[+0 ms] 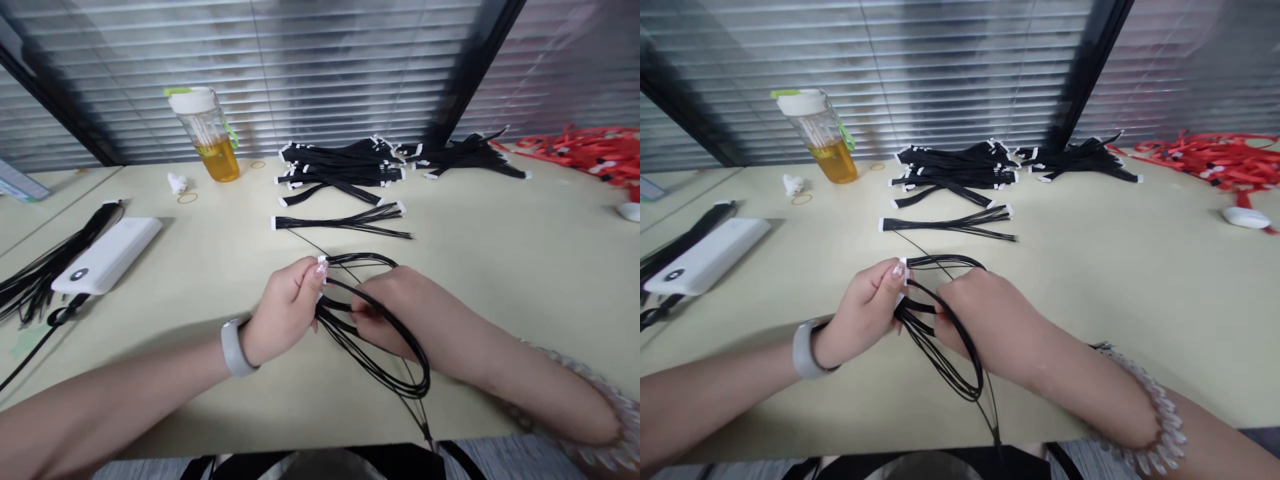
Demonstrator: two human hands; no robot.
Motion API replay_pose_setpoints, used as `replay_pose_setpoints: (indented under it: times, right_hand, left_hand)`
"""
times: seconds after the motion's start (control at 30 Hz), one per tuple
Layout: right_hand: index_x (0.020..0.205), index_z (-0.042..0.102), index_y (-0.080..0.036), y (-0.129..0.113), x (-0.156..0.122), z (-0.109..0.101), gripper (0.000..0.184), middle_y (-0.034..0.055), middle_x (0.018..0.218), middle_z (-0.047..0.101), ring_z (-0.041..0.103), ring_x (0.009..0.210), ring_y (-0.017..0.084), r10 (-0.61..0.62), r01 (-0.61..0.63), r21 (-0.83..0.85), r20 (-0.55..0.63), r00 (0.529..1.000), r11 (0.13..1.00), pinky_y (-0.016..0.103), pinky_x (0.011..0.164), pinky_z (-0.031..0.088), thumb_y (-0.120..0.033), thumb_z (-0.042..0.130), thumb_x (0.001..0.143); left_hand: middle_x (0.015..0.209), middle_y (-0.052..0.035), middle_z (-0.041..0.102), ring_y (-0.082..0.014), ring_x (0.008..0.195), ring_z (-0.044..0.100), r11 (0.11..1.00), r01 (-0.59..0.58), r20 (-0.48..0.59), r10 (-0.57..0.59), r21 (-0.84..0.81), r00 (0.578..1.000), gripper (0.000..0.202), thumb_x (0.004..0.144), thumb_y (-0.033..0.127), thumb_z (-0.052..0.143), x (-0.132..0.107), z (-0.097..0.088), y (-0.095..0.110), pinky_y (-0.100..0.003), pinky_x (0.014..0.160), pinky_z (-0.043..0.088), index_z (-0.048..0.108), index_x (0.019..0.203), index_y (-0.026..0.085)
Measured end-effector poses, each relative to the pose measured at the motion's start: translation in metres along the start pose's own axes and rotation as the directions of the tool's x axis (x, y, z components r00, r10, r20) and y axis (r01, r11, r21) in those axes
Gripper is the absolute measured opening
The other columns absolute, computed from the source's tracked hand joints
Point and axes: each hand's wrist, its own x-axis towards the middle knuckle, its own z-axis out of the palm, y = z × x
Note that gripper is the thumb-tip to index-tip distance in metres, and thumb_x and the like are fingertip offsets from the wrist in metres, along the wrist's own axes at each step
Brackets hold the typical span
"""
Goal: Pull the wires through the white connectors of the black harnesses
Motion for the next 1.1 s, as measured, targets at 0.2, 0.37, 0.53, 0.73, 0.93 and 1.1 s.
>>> replay_pose_setpoints:
  times: [0.2, 0.37, 0.53, 0.73, 0.93, 1.1]
  right_hand:
    - [0.068, 0.065, -0.022, 0.026, -0.009, -0.03, 0.019, 0.0031, 0.062, 0.06, 0.048, 0.056, 0.017, 0.185, -0.337, -0.468, -0.341, 0.922, 0.817, 0.029, 0.053, 0.028, -0.026, 0.051, 0.079]
    - [0.09, 0.071, -0.021, 0.047, -0.009, -0.053, 0.018, 0.0022, 0.065, 0.064, 0.058, 0.06, 0.016, 0.173, -0.365, -0.087, -0.764, 0.621, 0.927, 0.031, 0.06, 0.04, -0.022, 0.062, 0.075]
    - [0.088, 0.068, -0.017, 0.036, -0.002, -0.047, 0.011, 0.0035, 0.085, 0.066, 0.062, 0.071, 0.01, 0.382, 0.43, 0.596, -0.786, 0.486, 0.678, 0.027, 0.067, 0.051, -0.017, 0.062, 0.079]
    - [0.107, 0.06, -0.022, 0.019, -0.002, -0.02, 0.024, -0.0026, 0.067, 0.062, 0.052, 0.056, 0.008, 0.116, 0.063, 0.492, -0.324, 0.939, 0.868, 0.02, 0.05, 0.042, -0.027, 0.055, 0.085]
    - [0.069, 0.061, -0.019, 0.011, 0.0, -0.009, 0.02, -0.0036, 0.061, 0.057, 0.044, 0.054, 0.007, 0.1, -0.007, 0.282, -0.319, 0.942, 0.959, 0.021, 0.049, 0.033, -0.03, 0.054, 0.084]
    - [0.065, 0.058, -0.017, 0.011, 0.003, -0.008, 0.028, -0.0028, 0.056, 0.051, 0.041, 0.053, 0.008, 0.095, -0.019, 0.241, -0.308, 0.947, 0.97, 0.022, 0.05, 0.031, -0.032, 0.05, 0.087]
  left_hand:
    - [0.062, 0.003, 0.048, -0.0027, 0.031, 0.044, 0.983, 0.139, -0.064, -0.147, -0.116, 0.987, 0.045, 0.089, 0.055, 0.038, 0.007, 0.002, 0.002, -0.014, 0.028, 0.035, 0.048, 0.074, 0.014]
    - [0.062, 0.0029, 0.047, -0.0026, 0.031, 0.044, 0.977, 0.154, -0.062, -0.165, -0.145, 0.984, 0.046, 0.088, 0.056, 0.039, 0.009, 0.002, 0.003, -0.014, 0.028, 0.036, 0.049, 0.074, 0.014]
    - [0.055, 0.0044, 0.043, -0.0036, 0.033, 0.045, 0.98, 0.136, -0.034, -0.143, -0.143, 0.989, 0.045, 0.089, 0.054, 0.04, 0.007, 0.001, 0.005, -0.013, 0.029, 0.036, 0.048, 0.071, 0.014]
    - [0.051, 0.0057, 0.04, -0.0042, 0.033, 0.044, 0.983, 0.082, -0.014, -0.086, -0.167, 0.996, 0.043, 0.091, 0.053, 0.038, 0.005, 0.001, 0.0, -0.014, 0.031, 0.036, 0.048, 0.072, 0.015]
    - [0.055, 0.005, 0.041, -0.0039, 0.035, 0.045, 0.983, 0.026, 0.004, -0.026, -0.18, 1.0, 0.042, 0.092, 0.05, 0.036, 0.004, 0.001, -0.003, -0.014, 0.031, 0.037, 0.045, 0.072, 0.015]
    - [0.059, 0.0041, 0.042, -0.0032, 0.037, 0.046, 0.987, -0.008, 0.04, 0.015, -0.162, 0.999, 0.041, 0.093, 0.049, 0.035, 0.001, 0.001, -0.001, -0.014, 0.033, 0.039, 0.043, 0.071, 0.015]
